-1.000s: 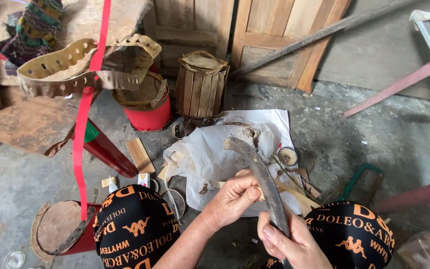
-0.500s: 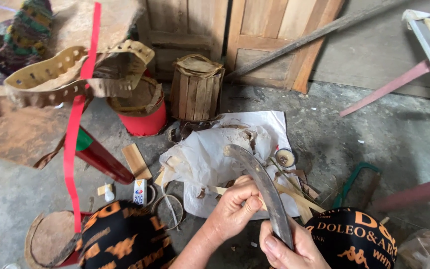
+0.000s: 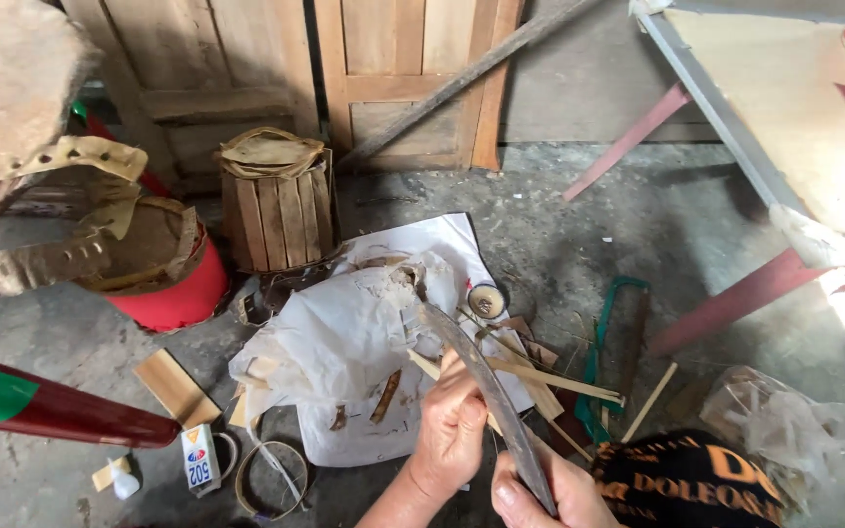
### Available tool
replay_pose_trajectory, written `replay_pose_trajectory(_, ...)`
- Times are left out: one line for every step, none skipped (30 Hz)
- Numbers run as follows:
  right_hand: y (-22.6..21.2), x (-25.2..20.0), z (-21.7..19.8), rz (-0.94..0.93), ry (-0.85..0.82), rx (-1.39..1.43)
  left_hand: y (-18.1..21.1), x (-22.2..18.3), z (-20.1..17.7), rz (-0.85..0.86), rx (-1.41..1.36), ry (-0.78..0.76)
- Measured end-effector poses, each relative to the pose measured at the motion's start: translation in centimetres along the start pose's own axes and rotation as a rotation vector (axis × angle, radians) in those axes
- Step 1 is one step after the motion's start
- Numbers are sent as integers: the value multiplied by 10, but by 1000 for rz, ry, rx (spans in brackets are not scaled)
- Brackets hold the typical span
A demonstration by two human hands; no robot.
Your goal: The person is constructing a wooden hoop by bending thin strips of wood and cutting them with a saw.
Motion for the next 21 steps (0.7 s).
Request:
replay_pose_trajectory(-5,2,6,6,-2,-8,-4,-2,0,0,-2,10)
replay_pose_trajectory(-9,4,13,20,73,6,-8,-5,0,-32,-18,57)
replay_pose_trajectory(-13,6,19,33,142,15,-11,-8,0,-62,-29,110)
replay_pose_trajectory(-15,9,16,38,134,4,-11,-7,-3,-60,-26,124)
replay_pose_trajectory(-19,12,14,12,71,-68,-10,-5,-5,-72,-26,129)
replay_pose_trajectory(-22,16,11,-13,8,-140,-11,-2,-7,-83,-27,135)
replay_pose_trajectory(-21,21,7,-5,2,-150,-14,-1,-10,-84,-28,149)
replay_pose_trajectory(-21,27,3,-38,-82,-172,-17,0,-12,-69,-26,157)
replay_pose_trajectory(-20,32,0,-72,-165,-186,-20,1,-14,-56,-23,158)
replay_pose_trajectory(-25,35,3,-67,-171,-191,-22,1,-16,-58,-21,167)
replay_pose_trajectory(-29,38,6,-39,-149,-204,-24,1,-18,-56,-6,171)
replay_pose_trajectory(-33,41,8,-12,-127,-217,-27,2,-19,-54,8,176)
replay_pose_trajectory(-33,44,8,-8,-131,-213,-30,0,-21,-59,12,177)
replay_pose_trajectory(-33,47,8,-19,-153,-214,-34,-1,-21,-76,9,183)
replay_pose_trajectory(-32,49,8,-30,-170,-213,-37,-2,-21,-94,3,186)
replay_pose_trajectory(-36,49,13,-26,-169,-207,-40,-4,-21,-101,3,183)
replay_pose_trajectory(-42,50,19,-98,-193,-152,-42,-5,-22,-107,34,179)
replay_pose_trajectory(-47,50,24,-170,-216,-96,-44,-6,-23,-113,66,175)
replay_pose_trajectory(-47,52,23,-170,-217,-95,-45,-5,-22,-113,67,174)
replay_pose_trajectory(-48,53,22,-210,-243,-111,-46,-5,-22,-112,74,177)
replay_pose_trajectory(-48,53,20,-250,-268,-128,-47,-4,-20,-110,80,178)
Point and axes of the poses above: each hand's wrist, its own x-axis towards the middle knuckle, its own z-axis out of the palm, y = z × x, the point moved 1 cm from there along x, towards the middle knuckle, and after that the axes turned 12 degrees about -y, right-handed, at the moved point
